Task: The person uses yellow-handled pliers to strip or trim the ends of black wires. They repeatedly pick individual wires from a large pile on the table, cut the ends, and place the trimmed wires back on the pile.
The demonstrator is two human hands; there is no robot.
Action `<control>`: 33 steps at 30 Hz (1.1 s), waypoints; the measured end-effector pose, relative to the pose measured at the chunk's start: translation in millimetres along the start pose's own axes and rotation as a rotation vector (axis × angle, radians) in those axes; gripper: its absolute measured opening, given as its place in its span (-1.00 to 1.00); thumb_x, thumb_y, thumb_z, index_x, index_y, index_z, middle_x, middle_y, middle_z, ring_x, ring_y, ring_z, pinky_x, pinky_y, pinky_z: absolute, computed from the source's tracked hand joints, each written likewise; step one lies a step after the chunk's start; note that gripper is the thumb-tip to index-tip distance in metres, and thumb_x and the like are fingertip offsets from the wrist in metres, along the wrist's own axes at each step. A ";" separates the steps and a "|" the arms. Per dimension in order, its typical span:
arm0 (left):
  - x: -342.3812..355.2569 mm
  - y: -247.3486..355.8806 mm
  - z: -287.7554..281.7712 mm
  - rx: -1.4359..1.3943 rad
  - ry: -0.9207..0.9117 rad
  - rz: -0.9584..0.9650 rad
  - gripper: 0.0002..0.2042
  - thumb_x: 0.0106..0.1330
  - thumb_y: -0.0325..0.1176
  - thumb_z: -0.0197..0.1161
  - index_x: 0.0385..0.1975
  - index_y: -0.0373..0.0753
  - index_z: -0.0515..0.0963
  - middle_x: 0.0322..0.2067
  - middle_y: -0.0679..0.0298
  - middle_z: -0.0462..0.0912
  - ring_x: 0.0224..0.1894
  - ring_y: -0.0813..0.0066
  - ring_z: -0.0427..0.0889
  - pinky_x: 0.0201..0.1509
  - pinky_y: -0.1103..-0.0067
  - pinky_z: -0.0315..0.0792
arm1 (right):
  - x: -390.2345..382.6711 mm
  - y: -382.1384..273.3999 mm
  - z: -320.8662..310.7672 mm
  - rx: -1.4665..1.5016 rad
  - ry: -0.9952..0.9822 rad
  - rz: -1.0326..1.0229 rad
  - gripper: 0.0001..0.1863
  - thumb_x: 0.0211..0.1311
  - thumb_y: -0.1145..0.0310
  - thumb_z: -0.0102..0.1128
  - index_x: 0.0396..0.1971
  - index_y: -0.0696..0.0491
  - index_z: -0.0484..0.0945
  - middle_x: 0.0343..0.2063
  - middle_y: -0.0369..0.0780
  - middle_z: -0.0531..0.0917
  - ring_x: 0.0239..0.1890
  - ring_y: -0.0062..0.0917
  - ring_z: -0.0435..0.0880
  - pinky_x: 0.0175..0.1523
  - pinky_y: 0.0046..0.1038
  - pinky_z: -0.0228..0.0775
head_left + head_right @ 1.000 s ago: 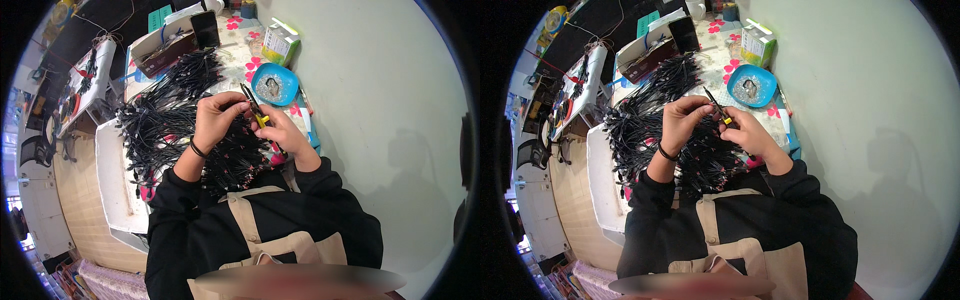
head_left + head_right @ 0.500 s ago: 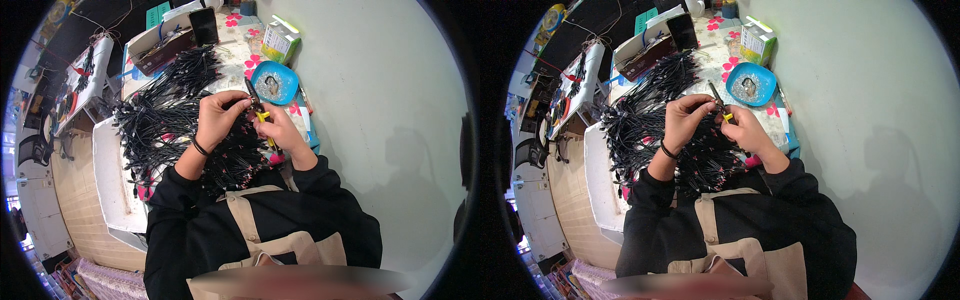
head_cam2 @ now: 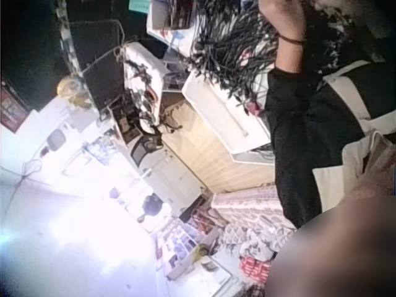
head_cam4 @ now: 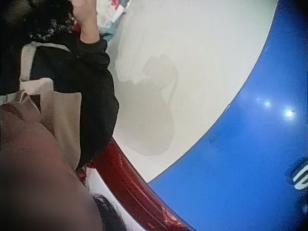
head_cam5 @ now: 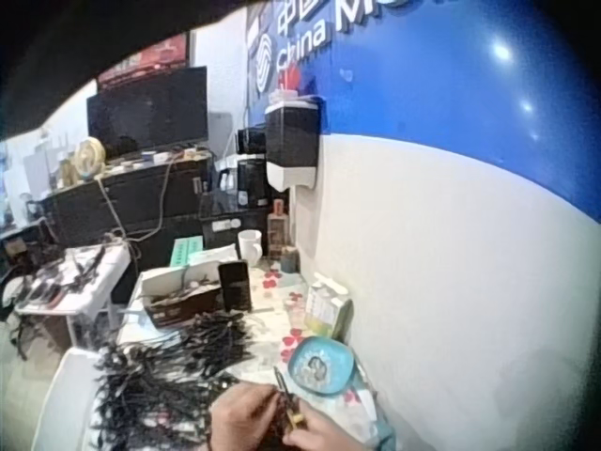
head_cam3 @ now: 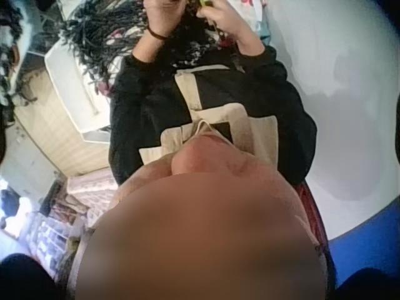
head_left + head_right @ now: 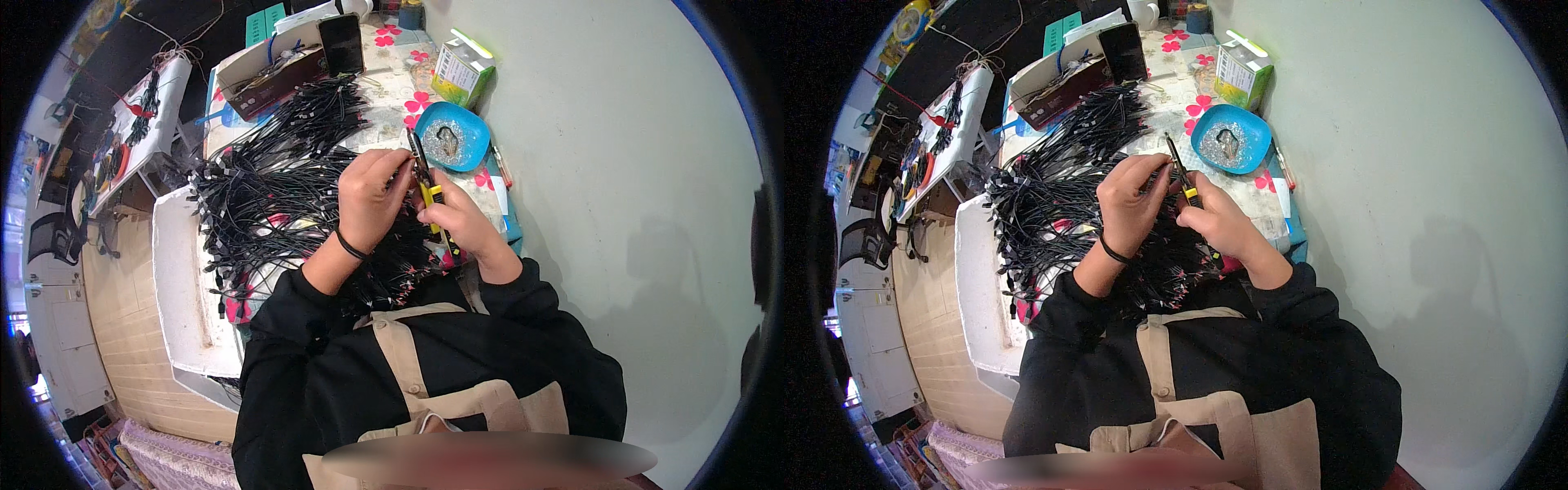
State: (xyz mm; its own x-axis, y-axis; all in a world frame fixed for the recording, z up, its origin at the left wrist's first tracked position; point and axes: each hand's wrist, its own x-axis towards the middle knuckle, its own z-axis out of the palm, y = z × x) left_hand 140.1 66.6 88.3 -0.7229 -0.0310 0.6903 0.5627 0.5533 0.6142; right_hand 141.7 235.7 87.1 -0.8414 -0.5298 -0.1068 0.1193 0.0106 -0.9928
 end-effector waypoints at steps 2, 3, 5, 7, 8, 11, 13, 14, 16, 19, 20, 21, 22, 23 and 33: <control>-1.2 -0.1 -0.5 0.027 -0.001 0.024 -0.86 0.11 -0.57 0.37 -0.32 -0.32 0.64 -0.42 0.11 0.67 -0.41 0.24 0.67 -0.34 0.49 0.51 | 0.1 0.0 1.0 -0.031 0.021 -0.001 -0.59 0.06 0.42 0.10 -0.04 0.20 0.38 -0.30 -0.24 0.48 -0.27 -0.57 0.44 -0.10 -0.51 0.35; -1.5 -0.4 -0.9 0.040 0.003 0.039 -0.86 0.10 -0.58 0.37 -0.33 -0.32 0.64 -0.41 0.11 0.67 -0.40 0.22 0.67 -0.33 0.48 0.51 | 0.5 0.2 1.1 -0.068 0.038 -0.007 -0.60 0.06 0.41 0.09 -0.05 0.20 0.39 -0.31 -0.23 0.49 -0.26 -0.57 0.44 -0.10 -0.50 0.35; -2.0 -0.8 -1.6 0.061 -0.005 0.045 -0.85 0.09 -0.59 0.37 -0.33 -0.33 0.64 -0.41 0.10 0.67 -0.39 0.20 0.66 -0.32 0.47 0.52 | 1.4 1.5 0.7 -0.142 0.059 -0.029 -0.62 0.07 0.40 0.08 -0.07 0.20 0.41 -0.32 -0.21 0.50 -0.26 -0.56 0.45 -0.09 -0.50 0.35; -1.2 -0.7 -1.4 0.057 0.000 0.059 -0.85 0.09 -0.60 0.36 -0.32 -0.33 0.64 -0.41 0.09 0.67 -0.39 0.17 0.66 -0.32 0.46 0.52 | 1.6 3.5 -0.3 -0.172 0.066 -0.035 -0.65 0.08 0.40 0.08 -0.11 0.19 0.42 -0.35 -0.21 0.51 -0.32 -0.58 0.46 -0.16 -0.51 0.35; -0.7 0.0 -1.0 0.032 0.008 0.057 -0.86 0.10 -0.59 0.35 -0.32 -0.34 0.64 -0.41 0.08 0.67 -0.39 0.17 0.67 -0.31 0.47 0.52 | 1.3 4.9 -0.7 -0.191 0.071 -0.046 -0.66 0.08 0.39 0.08 -0.12 0.19 0.43 -0.37 -0.21 0.52 -0.35 -0.59 0.47 -0.20 -0.52 0.35; 0.9 4.3 -2.5 -0.004 -0.060 -0.029 -0.87 0.11 -0.58 0.36 -0.33 -0.34 0.64 -0.40 0.09 0.67 -0.38 0.20 0.68 -0.31 0.48 0.52 | 1.8 10.0 -2.9 0.005 0.056 0.076 -0.77 0.15 0.44 0.06 -0.19 0.17 0.43 -0.50 -0.31 0.47 -0.55 -0.70 0.40 -0.46 -0.57 0.24; 2.1 6.7 -9.0 -0.027 -0.123 -0.025 -0.89 0.13 -0.57 0.35 -0.34 -0.33 0.64 -0.39 0.11 0.68 -0.39 0.22 0.68 -0.31 0.51 0.53 | 0.3 11.9 -8.5 0.179 0.034 0.032 -0.81 0.17 0.48 0.05 -0.20 0.17 0.44 -0.53 -0.37 0.43 -0.59 -0.73 0.36 -0.53 -0.60 0.18; 1.8 6.4 -15.8 -0.094 -0.280 -0.089 -0.86 0.16 -0.45 0.36 -0.32 -0.34 0.63 -0.42 0.05 0.67 -0.34 0.11 0.67 -0.24 0.38 0.53 | 0.8 11.9 -14.9 0.098 0.092 0.067 -0.76 0.16 0.47 0.06 -0.15 0.17 0.44 -0.53 -0.38 0.43 -0.58 -0.74 0.35 -0.50 -0.62 0.19; 4.8 -1.6 -31.3 -0.155 -0.645 -0.089 -0.77 0.16 -0.32 0.40 -0.27 -0.33 0.65 -0.37 0.03 0.69 -0.28 0.07 0.68 -0.17 0.36 0.53 | -0.5 10.4 -31.1 0.170 0.155 0.062 -0.70 0.14 0.47 0.05 -0.10 0.18 0.43 -0.53 -0.38 0.43 -0.56 -0.74 0.34 -0.46 -0.63 0.20; 27.2 -44.3 -32.3 -0.007 -0.518 -0.017 -0.74 0.17 -0.28 0.39 -0.23 -0.29 0.66 -0.27 0.06 0.69 -0.18 0.07 0.63 -0.05 0.35 0.50 | -0.7 12.5 -41.6 0.223 0.129 0.043 -0.64 0.06 0.49 0.02 -0.07 0.20 0.42 -0.51 -0.33 0.44 -0.54 -0.71 0.36 -0.42 -0.62 0.24; 39.2 -66.0 -26.0 0.123 -0.420 0.060 -0.76 0.16 -0.30 0.39 -0.22 -0.26 0.66 -0.25 0.10 0.69 -0.15 0.09 0.62 -0.02 0.37 0.49 | 0.2 13.4 -42.0 0.184 0.134 0.061 -0.63 0.05 0.49 0.03 -0.07 0.20 0.42 -0.50 -0.33 0.44 -0.54 -0.71 0.37 -0.42 -0.62 0.24; 50.8 -88.0 -17.4 0.294 -0.453 0.074 -0.78 0.15 -0.30 0.38 -0.26 -0.26 0.66 -0.28 0.12 0.66 -0.15 0.10 0.59 -0.01 0.36 0.47 | 0.0 13.8 -40.5 0.162 0.108 0.067 -0.63 0.04 0.49 0.04 -0.08 0.19 0.42 -0.49 -0.34 0.44 -0.53 -0.71 0.38 -0.41 -0.63 0.24; 60.0 -109.8 -8.1 0.450 -0.445 0.126 -0.81 0.14 -0.30 0.37 -0.31 -0.25 0.67 -0.31 0.13 0.64 -0.16 0.10 0.55 0.00 0.36 0.45 | -0.2 14.2 -37.4 0.127 0.088 0.083 -0.62 0.03 0.48 0.05 -0.08 0.18 0.42 -0.48 -0.34 0.45 -0.53 -0.72 0.38 -0.41 -0.63 0.23; 63.9 -129.3 0.7 0.523 -0.492 0.100 -0.81 0.12 -0.31 0.37 -0.33 -0.24 0.67 -0.32 0.14 0.60 -0.15 0.11 0.52 0.01 0.35 0.44 | -0.6 14.3 -34.0 0.104 0.063 0.075 -0.62 0.02 0.47 0.07 -0.08 0.17 0.43 -0.46 -0.36 0.44 -0.52 -0.73 0.38 -0.41 -0.65 0.22; 67.0 -159.3 -3.6 0.237 -0.359 -0.143 -0.89 0.29 -0.44 0.22 -0.26 -0.31 0.61 -0.24 0.18 0.68 -0.24 0.27 0.63 -0.09 0.49 0.49 | -11.4 2.1 -30.6 0.081 0.087 0.082 -0.61 -0.02 0.48 0.06 -0.09 0.14 0.44 -0.46 -0.38 0.42 -0.52 -0.74 0.35 -0.40 -0.66 0.19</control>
State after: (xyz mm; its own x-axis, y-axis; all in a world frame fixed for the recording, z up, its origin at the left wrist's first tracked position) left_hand 3.5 -26.7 38.1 -0.9036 0.1467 0.4024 0.3698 0.7412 0.5603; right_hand 135.4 267.7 84.6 -0.8691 -0.4545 -0.1954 0.2291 -0.0197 -0.9732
